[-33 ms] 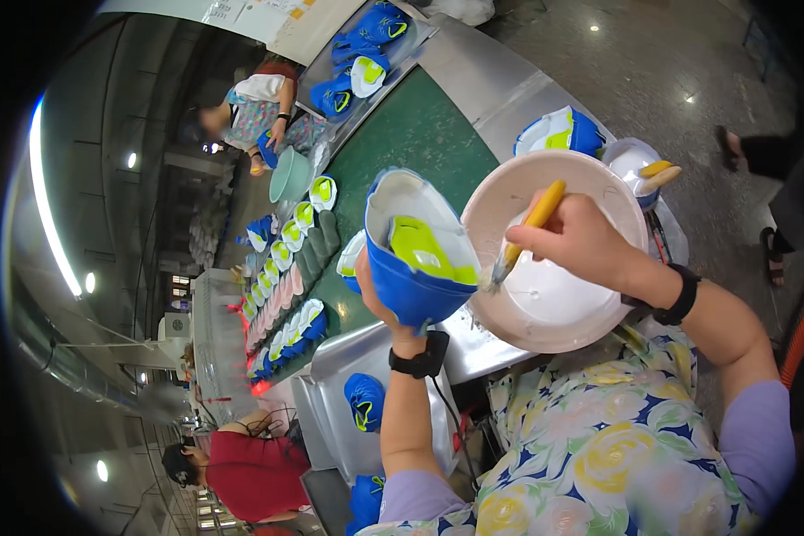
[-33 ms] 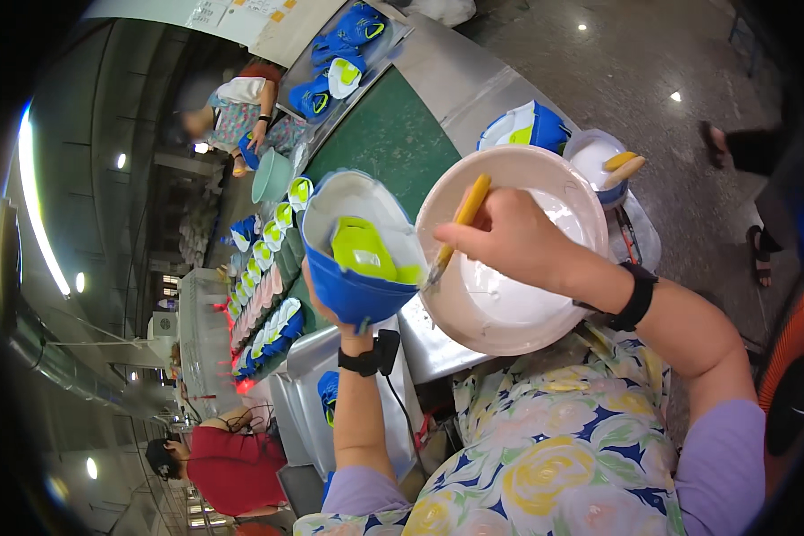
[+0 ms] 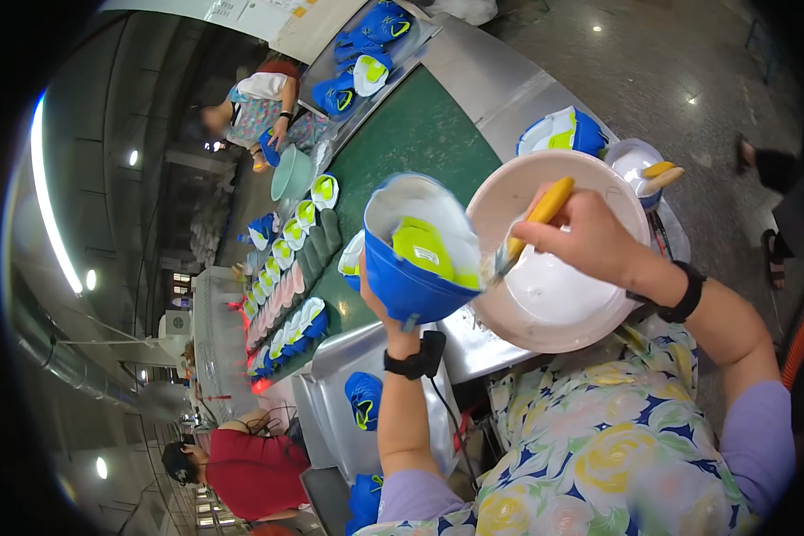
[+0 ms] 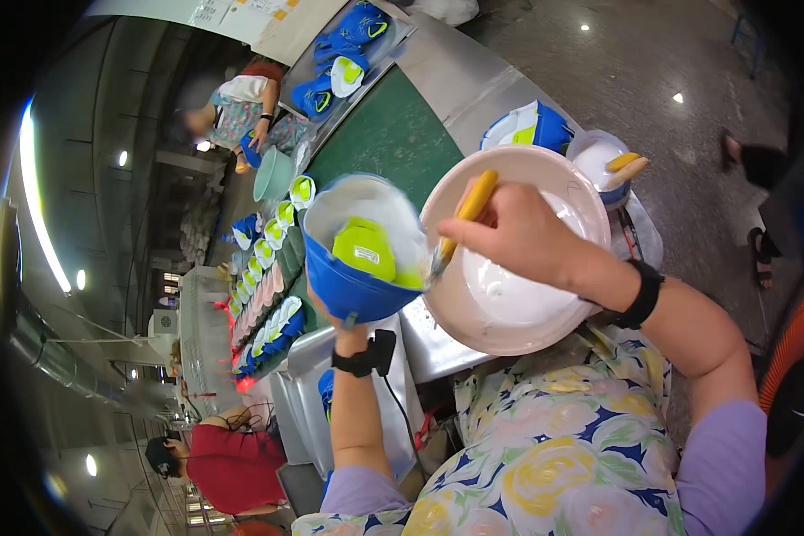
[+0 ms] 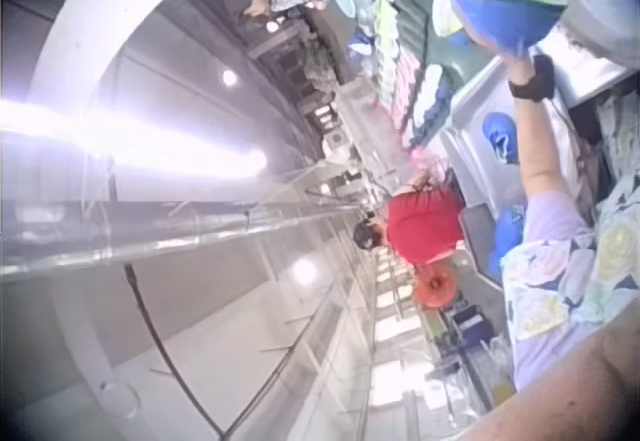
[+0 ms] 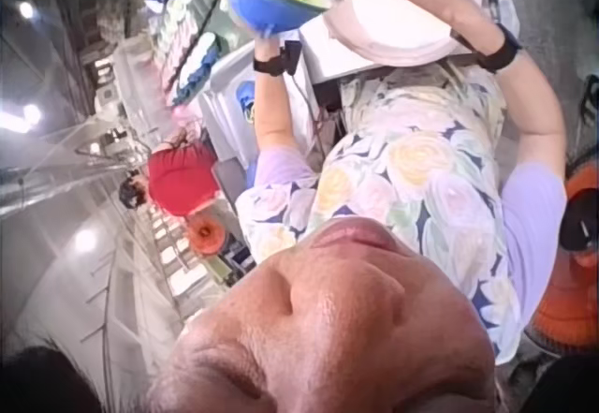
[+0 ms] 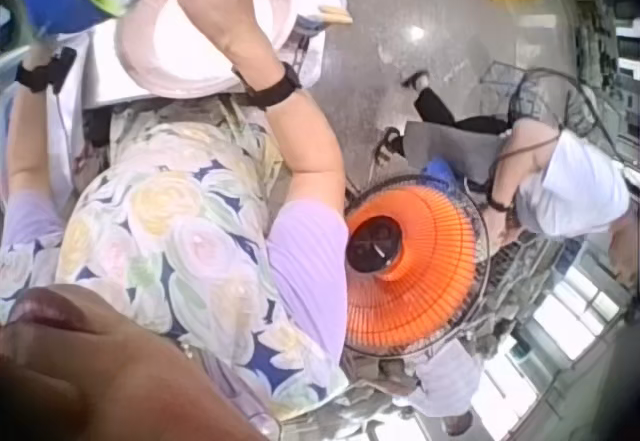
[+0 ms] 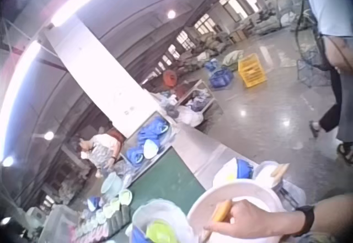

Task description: The person paints the interior of blue and green athletic shoes with white paint using a brush. They repeatedly dip the brush into a pink bowl of paint and apply it to the inside of the shoes, then place the treated shoes onto a green conveyor belt. Other workers are visible in the background performing similar tasks.

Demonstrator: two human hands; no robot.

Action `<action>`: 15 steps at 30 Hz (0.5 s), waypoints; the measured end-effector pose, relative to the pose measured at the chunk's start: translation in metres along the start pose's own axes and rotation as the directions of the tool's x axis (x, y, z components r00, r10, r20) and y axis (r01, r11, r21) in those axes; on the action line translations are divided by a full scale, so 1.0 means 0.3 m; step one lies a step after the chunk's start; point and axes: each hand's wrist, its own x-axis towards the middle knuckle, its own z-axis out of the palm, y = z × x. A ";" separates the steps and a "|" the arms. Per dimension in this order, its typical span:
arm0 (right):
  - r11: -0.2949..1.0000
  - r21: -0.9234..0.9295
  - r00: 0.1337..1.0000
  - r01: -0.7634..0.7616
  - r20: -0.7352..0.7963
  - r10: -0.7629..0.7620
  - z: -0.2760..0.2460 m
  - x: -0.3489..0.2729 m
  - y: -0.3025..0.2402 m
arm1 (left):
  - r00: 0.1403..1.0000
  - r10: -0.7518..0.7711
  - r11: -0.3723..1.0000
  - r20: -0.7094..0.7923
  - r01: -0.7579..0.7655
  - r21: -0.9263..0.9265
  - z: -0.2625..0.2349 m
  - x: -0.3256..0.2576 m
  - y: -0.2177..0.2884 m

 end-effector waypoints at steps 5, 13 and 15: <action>0.906 -0.181 0.922 0.383 0.022 -0.386 -0.079 0.017 -0.010 | 0.729 -0.497 0.585 0.471 0.682 -0.438 -0.064 0.013 0.027; 0.510 -0.057 0.510 0.858 0.200 -0.837 0.084 0.070 -0.051 | 0.599 -0.510 0.178 0.617 0.775 -0.606 0.139 -0.235 -0.029; 0.451 -0.099 0.460 0.887 0.277 -0.844 0.103 0.088 -0.049 | 0.579 -0.500 0.133 0.644 0.786 -0.604 0.158 -0.242 -0.024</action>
